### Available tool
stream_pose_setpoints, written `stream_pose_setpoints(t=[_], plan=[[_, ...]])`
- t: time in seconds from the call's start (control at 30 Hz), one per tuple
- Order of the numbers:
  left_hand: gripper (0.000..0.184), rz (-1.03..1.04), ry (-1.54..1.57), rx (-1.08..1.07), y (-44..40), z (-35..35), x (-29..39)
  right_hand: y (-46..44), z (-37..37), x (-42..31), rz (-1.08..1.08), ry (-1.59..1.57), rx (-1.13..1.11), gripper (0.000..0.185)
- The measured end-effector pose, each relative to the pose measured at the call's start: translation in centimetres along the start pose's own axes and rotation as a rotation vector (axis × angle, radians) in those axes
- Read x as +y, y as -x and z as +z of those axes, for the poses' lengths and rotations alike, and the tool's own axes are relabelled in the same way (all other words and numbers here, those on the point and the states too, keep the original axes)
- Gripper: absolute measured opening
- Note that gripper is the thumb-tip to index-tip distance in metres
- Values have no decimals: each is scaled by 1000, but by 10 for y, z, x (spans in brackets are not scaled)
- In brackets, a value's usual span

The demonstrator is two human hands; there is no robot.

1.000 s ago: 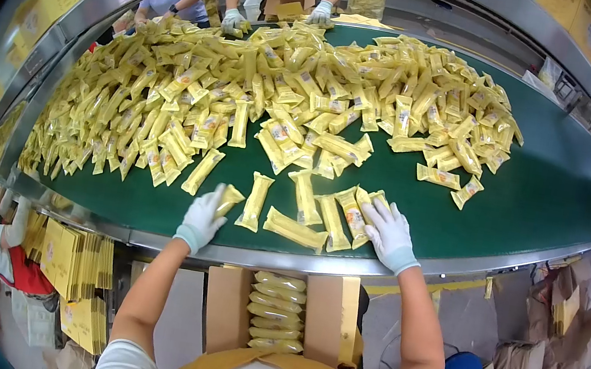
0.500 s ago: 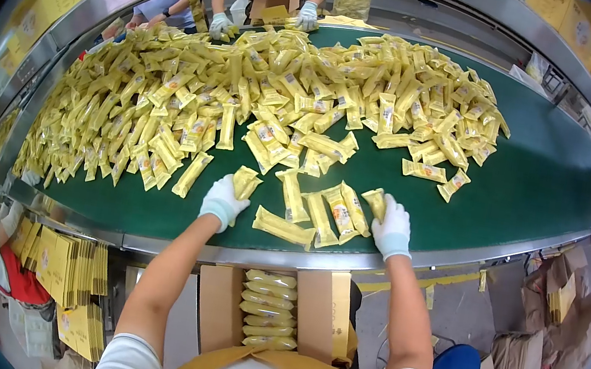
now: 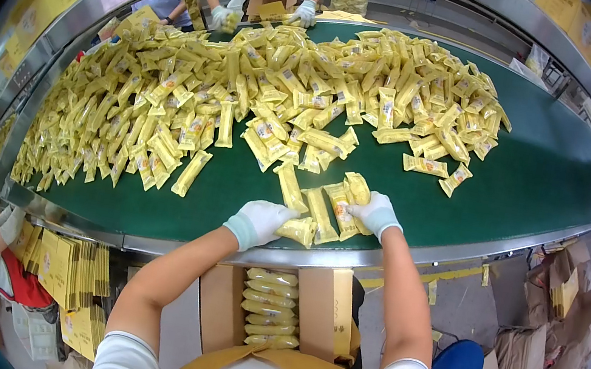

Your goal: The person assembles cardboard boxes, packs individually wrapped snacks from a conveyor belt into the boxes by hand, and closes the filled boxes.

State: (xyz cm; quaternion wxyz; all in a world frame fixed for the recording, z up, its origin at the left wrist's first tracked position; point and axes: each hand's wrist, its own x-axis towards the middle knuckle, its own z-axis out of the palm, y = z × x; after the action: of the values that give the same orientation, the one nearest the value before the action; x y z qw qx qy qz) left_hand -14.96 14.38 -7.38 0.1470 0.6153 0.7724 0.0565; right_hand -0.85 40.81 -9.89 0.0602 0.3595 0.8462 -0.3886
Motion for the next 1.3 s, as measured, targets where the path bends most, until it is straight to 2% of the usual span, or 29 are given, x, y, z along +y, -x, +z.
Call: stream_pose_setpoints(t=[0.03,0.07,0.17,0.2,0.23,0.3,0.43,0.5,0.57,0.63,0.67,0.7,0.77,0.8,0.9,0.93,1.03,1.07,1.17,1.2,1.23,1.3], plan=[[45,-17,-23,-13,-2,2,-2,-2,-6,3,-4,-65,-74,73],[44,-46,-4,9,0,4,-5,-4,-5,8,-42,-19,-39,63],[39,-111,21,128,20,2,-27,20,-4,-5,-223,187,364,51],[39,-229,31,78,25,-5,-31,24,-2,-8,-319,178,414,46],[39,-345,40,22,29,-10,-34,28,4,-13,-289,231,406,47],[40,-398,-2,100,44,-4,-49,35,21,-28,-226,332,393,50],[43,-542,-77,178,64,3,-72,38,39,-49,-67,494,195,48],[44,-544,-104,275,80,6,-86,27,41,-37,-138,557,261,43],[51,-565,-198,317,95,16,-101,19,39,-17,-308,766,509,37],[56,-409,-274,449,106,27,-103,20,33,-1,-366,869,621,35],[59,-331,-310,514,111,34,-102,22,33,7,-304,890,482,47],[76,-328,-341,459,114,32,-90,33,34,5,-387,879,526,55],[90,-344,-339,434,117,36,-75,62,32,-2,-557,853,605,70],[94,-390,-281,394,118,34,-73,60,36,4,-545,836,548,92],[103,-496,-164,274,109,16,-75,45,27,12,-412,793,400,95],[105,-517,-162,231,105,9,-77,41,17,2,-292,782,267,104],[112,-501,-196,142,104,11,-81,35,-5,-34,6,857,57,110],[113,-506,-194,107,104,12,-82,33,-10,-41,63,763,74,108],[118,-525,-178,18,106,5,-77,22,-10,-40,-20,362,88,95],[120,-530,-171,-11,107,2,-75,14,-1,-31,-97,-240,-97,89],[120,-565,-113,11,106,0,-73,28,7,-50,-105,-505,-128,86],[120,-633,-1,61,102,-6,-73,31,22,-71,-32,-454,-205,76]])
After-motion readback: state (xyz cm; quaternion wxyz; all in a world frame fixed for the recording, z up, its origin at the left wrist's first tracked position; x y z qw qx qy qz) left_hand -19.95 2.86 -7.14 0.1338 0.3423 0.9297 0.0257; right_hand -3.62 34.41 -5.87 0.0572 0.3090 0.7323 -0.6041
